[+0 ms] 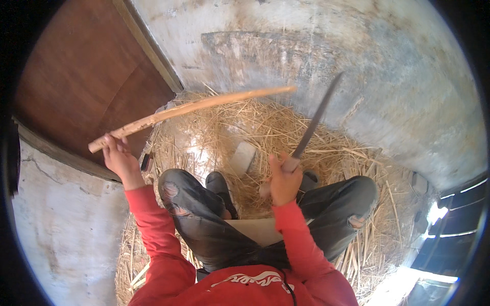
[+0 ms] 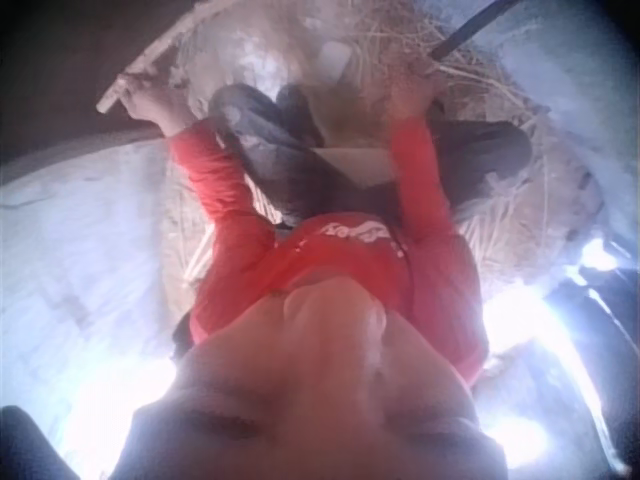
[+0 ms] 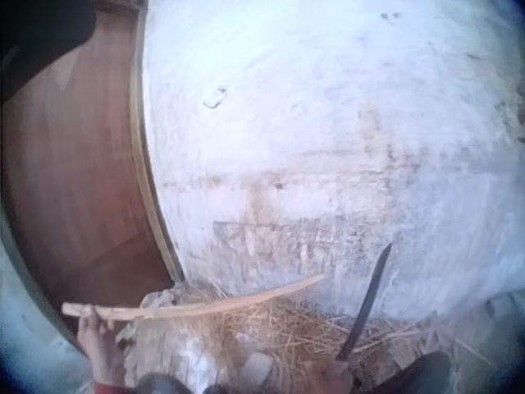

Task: The person uses a large blade to shave and carve a long piece of wood while sitting on a floor covered in straw. They hold the wood steady and repeatedly scrape the blade along its length to refine its shape.

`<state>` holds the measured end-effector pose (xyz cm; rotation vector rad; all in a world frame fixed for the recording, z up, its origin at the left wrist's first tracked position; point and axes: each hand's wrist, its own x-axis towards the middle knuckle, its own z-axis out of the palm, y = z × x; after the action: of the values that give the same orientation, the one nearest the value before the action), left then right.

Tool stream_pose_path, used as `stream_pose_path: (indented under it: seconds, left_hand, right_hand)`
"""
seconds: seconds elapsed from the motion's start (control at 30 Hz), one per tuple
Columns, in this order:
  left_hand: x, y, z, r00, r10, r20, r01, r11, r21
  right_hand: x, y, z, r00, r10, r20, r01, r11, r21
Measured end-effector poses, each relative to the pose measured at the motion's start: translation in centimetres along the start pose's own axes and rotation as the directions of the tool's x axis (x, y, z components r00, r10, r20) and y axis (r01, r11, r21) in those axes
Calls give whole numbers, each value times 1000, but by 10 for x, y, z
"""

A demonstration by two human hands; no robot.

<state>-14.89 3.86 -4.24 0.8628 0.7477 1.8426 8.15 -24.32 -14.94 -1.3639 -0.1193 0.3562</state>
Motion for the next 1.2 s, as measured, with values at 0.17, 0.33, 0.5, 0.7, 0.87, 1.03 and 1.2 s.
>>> stream_pose_path:
  seconds: [0.17,0.33,0.5,0.7,0.87,1.03,1.2]
  left_hand:
    - [-36,-29,-33,955,-293,40,295,936,-192]
    - [-69,-56,-35,852,-518,72,517,812,-270]
    - [-105,-84,-36,735,-664,138,670,678,-301]
    - [-168,-97,-42,226,-954,196,973,229,-7]
    - [-235,-57,-18,432,-794,427,597,607,525]
    - [-226,-46,46,612,-216,761,-143,916,376]
    - [-211,-55,53,587,-332,738,-115,869,482]
  right_hand:
    - [62,-74,18,984,-121,-128,145,970,195]
    - [120,-122,13,920,-342,-192,380,898,221]
    - [111,-172,13,870,-479,-117,491,822,287]
    - [106,-178,10,822,-569,-12,549,787,282]
    - [94,-137,18,764,-557,326,467,826,316]
    - [62,-104,36,706,-421,570,398,901,173]
    - [58,-86,54,687,-356,634,494,868,-48]
